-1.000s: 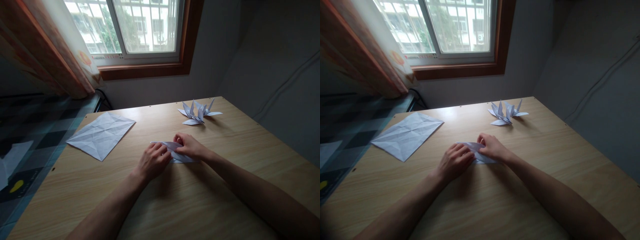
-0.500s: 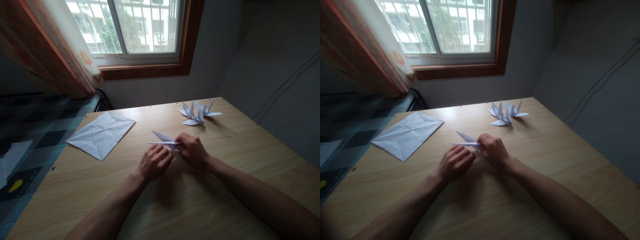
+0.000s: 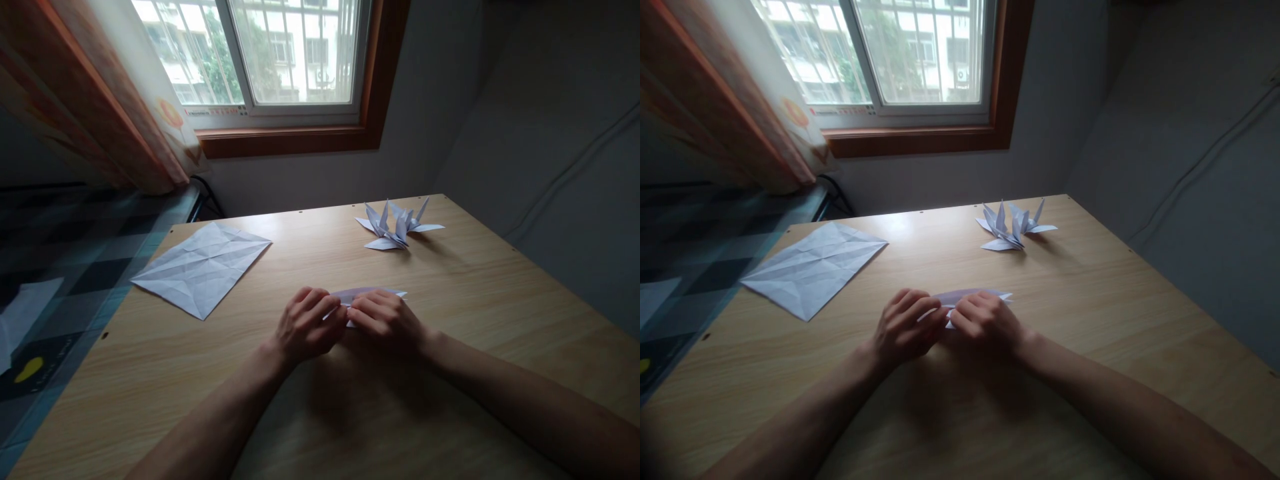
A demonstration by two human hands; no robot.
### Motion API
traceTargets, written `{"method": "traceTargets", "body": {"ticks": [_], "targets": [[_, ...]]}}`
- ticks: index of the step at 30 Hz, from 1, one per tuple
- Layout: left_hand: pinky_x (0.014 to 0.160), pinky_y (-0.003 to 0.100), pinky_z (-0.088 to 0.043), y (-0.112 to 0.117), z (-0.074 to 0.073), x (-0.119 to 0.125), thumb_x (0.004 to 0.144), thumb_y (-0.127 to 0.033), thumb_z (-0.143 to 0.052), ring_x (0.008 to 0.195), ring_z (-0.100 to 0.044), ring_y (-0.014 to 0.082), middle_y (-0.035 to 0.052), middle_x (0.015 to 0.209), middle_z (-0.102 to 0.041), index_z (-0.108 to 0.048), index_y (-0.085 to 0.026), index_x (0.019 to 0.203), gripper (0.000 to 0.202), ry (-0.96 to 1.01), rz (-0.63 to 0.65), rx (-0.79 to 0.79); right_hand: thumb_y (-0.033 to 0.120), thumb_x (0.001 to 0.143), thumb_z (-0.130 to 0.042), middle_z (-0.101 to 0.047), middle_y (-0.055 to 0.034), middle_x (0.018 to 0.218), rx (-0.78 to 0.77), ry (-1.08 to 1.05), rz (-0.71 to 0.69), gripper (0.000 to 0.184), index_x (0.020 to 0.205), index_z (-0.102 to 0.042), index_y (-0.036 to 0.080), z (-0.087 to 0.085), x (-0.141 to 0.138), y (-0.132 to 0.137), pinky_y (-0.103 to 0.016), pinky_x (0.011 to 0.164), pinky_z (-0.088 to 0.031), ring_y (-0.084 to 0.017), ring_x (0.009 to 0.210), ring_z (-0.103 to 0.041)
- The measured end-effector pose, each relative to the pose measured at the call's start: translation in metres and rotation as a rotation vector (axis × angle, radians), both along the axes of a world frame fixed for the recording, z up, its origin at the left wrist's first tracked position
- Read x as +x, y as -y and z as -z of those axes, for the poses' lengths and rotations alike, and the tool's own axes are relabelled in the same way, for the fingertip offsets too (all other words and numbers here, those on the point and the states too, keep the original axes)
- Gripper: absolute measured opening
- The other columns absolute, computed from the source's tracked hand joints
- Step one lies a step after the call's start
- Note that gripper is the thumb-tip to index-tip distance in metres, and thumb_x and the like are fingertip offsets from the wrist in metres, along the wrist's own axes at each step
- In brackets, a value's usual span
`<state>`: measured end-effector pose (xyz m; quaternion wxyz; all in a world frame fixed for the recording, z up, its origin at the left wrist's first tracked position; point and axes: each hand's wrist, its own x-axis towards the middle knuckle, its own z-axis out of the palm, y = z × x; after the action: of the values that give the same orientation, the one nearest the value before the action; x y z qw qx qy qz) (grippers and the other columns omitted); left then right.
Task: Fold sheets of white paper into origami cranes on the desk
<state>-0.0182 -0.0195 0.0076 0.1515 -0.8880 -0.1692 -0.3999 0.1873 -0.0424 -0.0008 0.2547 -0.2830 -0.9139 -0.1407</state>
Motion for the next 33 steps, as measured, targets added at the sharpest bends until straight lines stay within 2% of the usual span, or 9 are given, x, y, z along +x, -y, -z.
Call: {"method": "traceTargets", "body": {"ticks": [7, 17, 22, 28, 33], "targets": [[0.063, 0.031, -0.04, -0.001, 0.001, -0.001, 0.082, -0.012, -0.058, 0.071, -0.053, 0.016, 0.0031, 0.078, -0.064, -0.057, -0.018, 0.09, 0.01, 0.003, 0.032, -0.002, 0.01, 0.095, -0.046, -0.064, -0.0043, 0.073, 0.034, 0.043, -0.11, 0.023, 0.081, -0.063, 0.014, 0.004, -0.002, 0.009, -0.031, 0.069, -0.044, -0.017, 0.07, -0.057], [0.065, 0.032, -0.042, -0.001, 0.002, 0.0, 0.081, -0.015, -0.061, 0.073, -0.054, 0.0181, 0.0046, 0.078, -0.065, -0.06, -0.017, 0.087, 0.007, -0.003, 0.003, -0.037, 0.013, 0.095, -0.047, -0.071, -0.0078, 0.084, -0.134, -0.052, -0.007, 0.019, 0.089, -0.065, 0.017, 0.008, 0.006, 0.003, -0.03, 0.079, -0.051, -0.018, 0.082, -0.066], [0.07, 0.033, -0.043, -0.003, 0.001, 0.001, 0.085, -0.018, -0.058, 0.081, -0.057, 0.0192, 0.0055, 0.085, -0.067, -0.061, -0.018, 0.087, 0.004, -0.064, -0.049, -0.093, 0.011, 0.094, -0.046, -0.074, -0.008, 0.093, -0.146, -0.137, -0.032, 0.021, 0.094, -0.066, 0.018, 0.009, 0.009, -0.001, -0.032, 0.084, -0.055, -0.018, 0.088, -0.069], [0.077, 0.034, -0.045, -0.006, 0.003, 0.003, 0.089, -0.023, -0.056, 0.092, -0.061, 0.0205, 0.0063, 0.097, -0.069, -0.064, -0.018, 0.089, 0.009, -0.164, -0.067, -0.195, 0.01, 0.085, -0.052, -0.074, -0.0082, 0.106, -0.257, -0.208, -0.061, 0.022, 0.1, -0.066, 0.019, 0.009, 0.013, -0.001, -0.034, 0.091, -0.055, -0.02, 0.098, -0.07], [0.09, 0.04, -0.044, -0.007, 0.006, 0.003, 0.09, -0.025, -0.055, 0.106, -0.061, 0.024, 0.0087, 0.109, -0.069, -0.065, -0.019, 0.093, 0.012, -0.177, -0.138, -0.21, 0.008, 0.088, -0.049, -0.075, -0.0096, 0.102, -0.19, -0.208, -0.049, 0.022, 0.098, -0.066, 0.017, 0.011, 0.012, -0.001, -0.035, 0.087, -0.056, -0.021, 0.096, -0.07]]}}
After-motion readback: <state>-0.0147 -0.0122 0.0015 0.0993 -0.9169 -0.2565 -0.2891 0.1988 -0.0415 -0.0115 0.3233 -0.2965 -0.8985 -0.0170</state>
